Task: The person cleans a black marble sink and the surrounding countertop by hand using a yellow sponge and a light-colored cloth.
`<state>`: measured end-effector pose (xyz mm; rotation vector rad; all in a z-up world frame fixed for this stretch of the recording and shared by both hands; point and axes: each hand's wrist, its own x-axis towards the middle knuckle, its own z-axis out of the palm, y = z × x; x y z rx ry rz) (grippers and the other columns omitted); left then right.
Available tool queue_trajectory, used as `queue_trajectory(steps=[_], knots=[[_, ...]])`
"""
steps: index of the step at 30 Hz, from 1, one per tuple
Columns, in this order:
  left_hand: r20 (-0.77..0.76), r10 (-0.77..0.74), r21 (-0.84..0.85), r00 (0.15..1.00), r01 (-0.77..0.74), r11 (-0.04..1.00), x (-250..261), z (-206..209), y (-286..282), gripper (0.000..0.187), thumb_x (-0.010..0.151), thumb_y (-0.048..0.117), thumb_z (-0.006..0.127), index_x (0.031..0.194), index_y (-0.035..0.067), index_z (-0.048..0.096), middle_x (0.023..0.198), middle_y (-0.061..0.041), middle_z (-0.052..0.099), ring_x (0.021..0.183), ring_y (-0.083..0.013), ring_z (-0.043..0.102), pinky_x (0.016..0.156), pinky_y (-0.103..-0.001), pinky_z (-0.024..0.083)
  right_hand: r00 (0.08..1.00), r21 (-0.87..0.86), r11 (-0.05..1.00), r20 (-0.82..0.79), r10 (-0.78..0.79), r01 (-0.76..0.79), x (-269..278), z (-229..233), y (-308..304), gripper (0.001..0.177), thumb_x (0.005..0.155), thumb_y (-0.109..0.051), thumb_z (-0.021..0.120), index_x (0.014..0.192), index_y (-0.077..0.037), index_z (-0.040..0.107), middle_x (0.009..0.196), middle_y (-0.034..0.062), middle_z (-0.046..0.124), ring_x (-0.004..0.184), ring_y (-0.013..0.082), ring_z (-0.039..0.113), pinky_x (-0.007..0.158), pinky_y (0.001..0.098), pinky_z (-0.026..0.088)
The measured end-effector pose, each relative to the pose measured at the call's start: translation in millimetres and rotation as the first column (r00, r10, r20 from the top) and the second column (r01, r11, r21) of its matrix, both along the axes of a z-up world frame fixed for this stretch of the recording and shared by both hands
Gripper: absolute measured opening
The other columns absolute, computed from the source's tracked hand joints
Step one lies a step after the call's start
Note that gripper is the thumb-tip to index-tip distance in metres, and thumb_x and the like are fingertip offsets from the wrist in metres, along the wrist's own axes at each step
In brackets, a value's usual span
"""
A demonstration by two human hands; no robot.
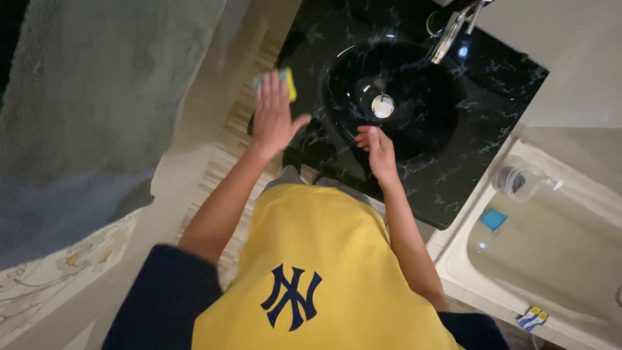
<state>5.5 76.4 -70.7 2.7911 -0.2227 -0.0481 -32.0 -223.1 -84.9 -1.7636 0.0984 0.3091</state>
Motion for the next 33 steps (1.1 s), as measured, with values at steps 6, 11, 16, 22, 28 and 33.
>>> queue_trajectory(steps=[6, 11, 16, 22, 28, 33], knots=[[-0.109, -0.129, 0.076, 0.986, 0.138, 0.988, 3.0, 22.7, -49.2, 0.112, 0.093, 0.071, 0.056, 0.159, -0.013, 0.021, 0.168, -0.030, 0.013, 0.157, -0.0440, 0.009, 0.130, -0.054, 0.006, 0.998, -0.005, 0.999, 0.045, 0.053, -0.053, 10.8, 1.4, 5.9, 0.048, 0.114, -0.038, 0.041, 0.117, 0.000, 0.069, 0.095, 0.0047, 0.072, 0.085, 0.0114, 0.064, 0.078, 0.0269, 0.050], [-0.221, -0.252, -0.019, 0.942, 0.254, 0.967, -71.5, 18.7, -48.4, 0.115, 0.084, 0.072, 0.058, 0.160, -0.004, 0.017, 0.170, -0.020, 0.010, 0.157, -0.0339, 0.006, 0.127, -0.048, 0.007, 0.998, -0.012, 0.999, 0.033, 0.051, -0.051, 9.2, -0.1, 6.5, 0.046, 0.113, -0.038, 0.043, 0.119, 0.000, 0.068, 0.095, 0.0042, 0.072, 0.084, 0.0110, 0.064, 0.078, 0.0267, 0.050], [-0.177, -0.102, 0.175, 0.979, 0.133, 0.976, -59.5, 10.5, 2.1, 0.111, 0.092, 0.072, 0.049, 0.162, -0.004, 0.009, 0.170, -0.021, 0.001, 0.157, -0.0333, 0.000, 0.128, -0.048, 0.002, 0.999, -0.036, 0.999, 0.020, 0.037, -0.037, 7.6, -4.5, -2.8, 0.045, 0.112, -0.038, 0.044, 0.119, -0.001, 0.068, 0.094, 0.0044, 0.071, 0.084, 0.0109, 0.064, 0.077, 0.0261, 0.050], [-0.183, 0.021, 0.108, 0.983, -0.001, 0.994, 3.0, 27.3, -19.8, 0.108, 0.097, 0.072, 0.045, 0.161, -0.008, 0.009, 0.169, -0.024, -0.001, 0.157, -0.0380, -0.002, 0.129, -0.050, 0.001, 0.999, -0.048, 0.999, 0.043, 0.028, -0.026, 12.4, -1.1, -3.5, 0.043, 0.112, -0.035, 0.045, 0.119, 0.001, 0.068, 0.094, 0.0051, 0.072, 0.083, 0.0113, 0.064, 0.077, 0.0266, 0.051], [-0.121, -0.220, 0.000, 0.968, 0.221, 0.975, -50.7, 24.3, -51.3, 0.109, 0.092, 0.073, 0.050, 0.161, -0.004, 0.016, 0.170, -0.021, 0.007, 0.159, -0.0352, 0.004, 0.130, -0.049, 0.006, 0.995, -0.055, 0.998, 0.094, 0.046, -0.041, 14.2, -1.3, 2.9, 0.040, 0.112, -0.032, 0.046, 0.118, 0.001, 0.069, 0.092, 0.0061, 0.072, 0.083, 0.0124, 0.064, 0.077, 0.0274, 0.052], [-0.213, -0.205, 0.133, 0.955, 0.237, 0.962, -84.5, 6.1, -8.4, 0.112, 0.085, 0.069, 0.058, 0.161, -0.004, 0.019, 0.170, -0.021, 0.012, 0.158, -0.0341, 0.009, 0.127, -0.049, 0.010, 0.993, -0.158, 0.987, 0.108, 0.057, -0.040, 7.5, 10.7, 8.9, 0.026, 0.107, -0.022, 0.057, 0.118, 0.000, 0.068, 0.089, 0.0102, 0.073, 0.082, 0.0142, 0.067, 0.078, 0.0285, 0.053]])
